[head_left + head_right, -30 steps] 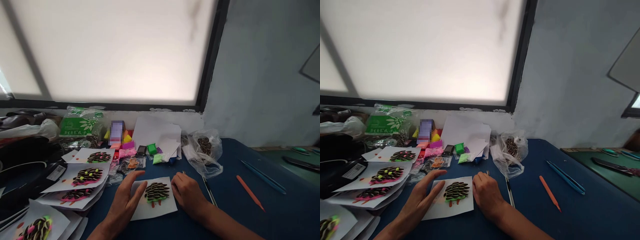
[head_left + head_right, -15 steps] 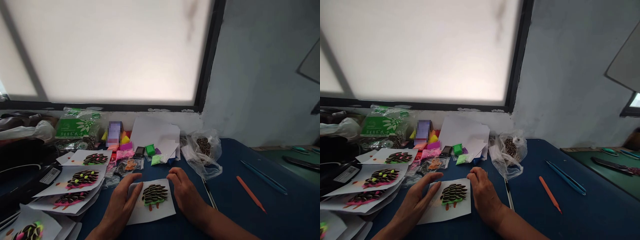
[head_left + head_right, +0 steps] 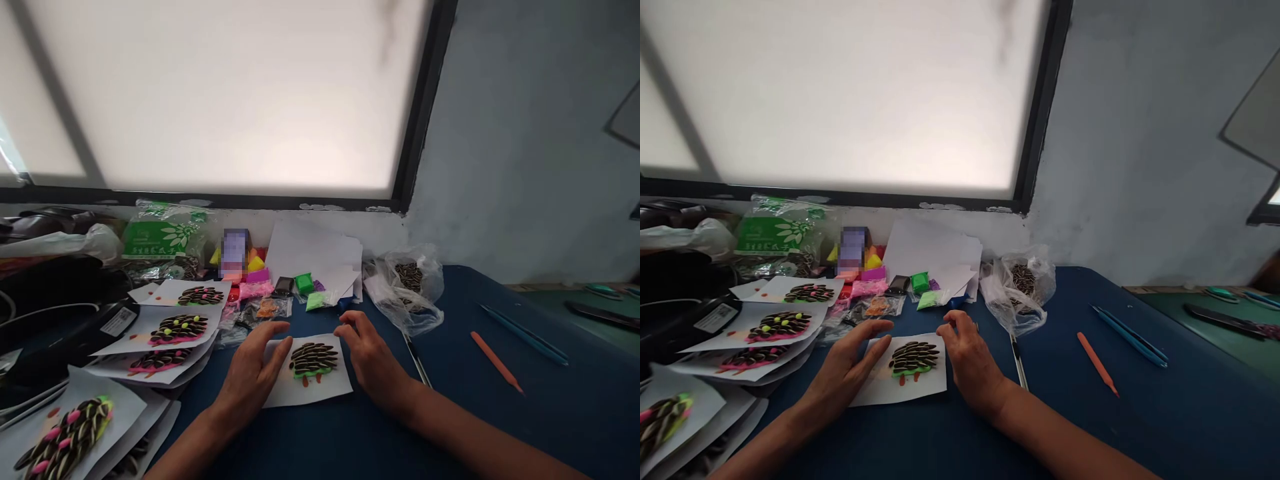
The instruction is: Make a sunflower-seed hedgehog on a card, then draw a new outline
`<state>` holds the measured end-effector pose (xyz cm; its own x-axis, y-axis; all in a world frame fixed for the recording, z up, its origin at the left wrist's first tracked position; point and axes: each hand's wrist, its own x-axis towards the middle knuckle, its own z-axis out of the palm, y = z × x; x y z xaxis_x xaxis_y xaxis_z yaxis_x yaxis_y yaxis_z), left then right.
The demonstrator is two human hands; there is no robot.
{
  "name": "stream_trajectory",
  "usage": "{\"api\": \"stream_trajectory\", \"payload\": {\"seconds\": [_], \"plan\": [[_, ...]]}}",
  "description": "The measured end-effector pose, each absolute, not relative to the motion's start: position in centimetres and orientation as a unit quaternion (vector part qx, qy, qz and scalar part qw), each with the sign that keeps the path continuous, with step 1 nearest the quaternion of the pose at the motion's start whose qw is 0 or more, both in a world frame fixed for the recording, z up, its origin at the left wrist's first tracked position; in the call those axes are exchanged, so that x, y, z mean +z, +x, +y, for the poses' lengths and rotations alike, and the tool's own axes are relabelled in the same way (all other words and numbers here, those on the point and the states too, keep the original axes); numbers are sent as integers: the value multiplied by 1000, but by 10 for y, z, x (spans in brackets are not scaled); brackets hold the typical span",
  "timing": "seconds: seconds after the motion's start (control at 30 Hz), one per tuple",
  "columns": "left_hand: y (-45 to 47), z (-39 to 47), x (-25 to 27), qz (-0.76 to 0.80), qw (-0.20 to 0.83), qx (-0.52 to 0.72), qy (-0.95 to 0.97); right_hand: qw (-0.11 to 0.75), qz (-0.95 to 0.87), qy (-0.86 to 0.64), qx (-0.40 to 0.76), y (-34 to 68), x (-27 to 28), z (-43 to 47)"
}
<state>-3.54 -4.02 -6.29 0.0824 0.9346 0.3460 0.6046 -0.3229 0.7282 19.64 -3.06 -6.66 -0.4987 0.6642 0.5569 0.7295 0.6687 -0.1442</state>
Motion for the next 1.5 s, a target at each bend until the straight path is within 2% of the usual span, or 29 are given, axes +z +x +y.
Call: {"api": "stream_trajectory", "payload": {"seconds": [0.57, 0.9, 1.1, 1.33, 1.5], "plan": [[-37, -34, -68, 497, 210, 366, 758, 228, -873, -428, -59, 195, -64, -31], [-35, -33, -71, 494, 211, 388, 749, 177, -874, -441, -103, 194, -70, -29], [-36, -33, -71, 493, 216, 384, 750, 163, -870, -457, -88, 196, -69, -28], [-36, -32, -75, 492, 216, 391, 747, 269, -858, -430, -82, 197, -66, -32], [-36, -32, -77, 495, 211, 400, 742, 286, -857, -424, -67, 199, -68, -32]]}}
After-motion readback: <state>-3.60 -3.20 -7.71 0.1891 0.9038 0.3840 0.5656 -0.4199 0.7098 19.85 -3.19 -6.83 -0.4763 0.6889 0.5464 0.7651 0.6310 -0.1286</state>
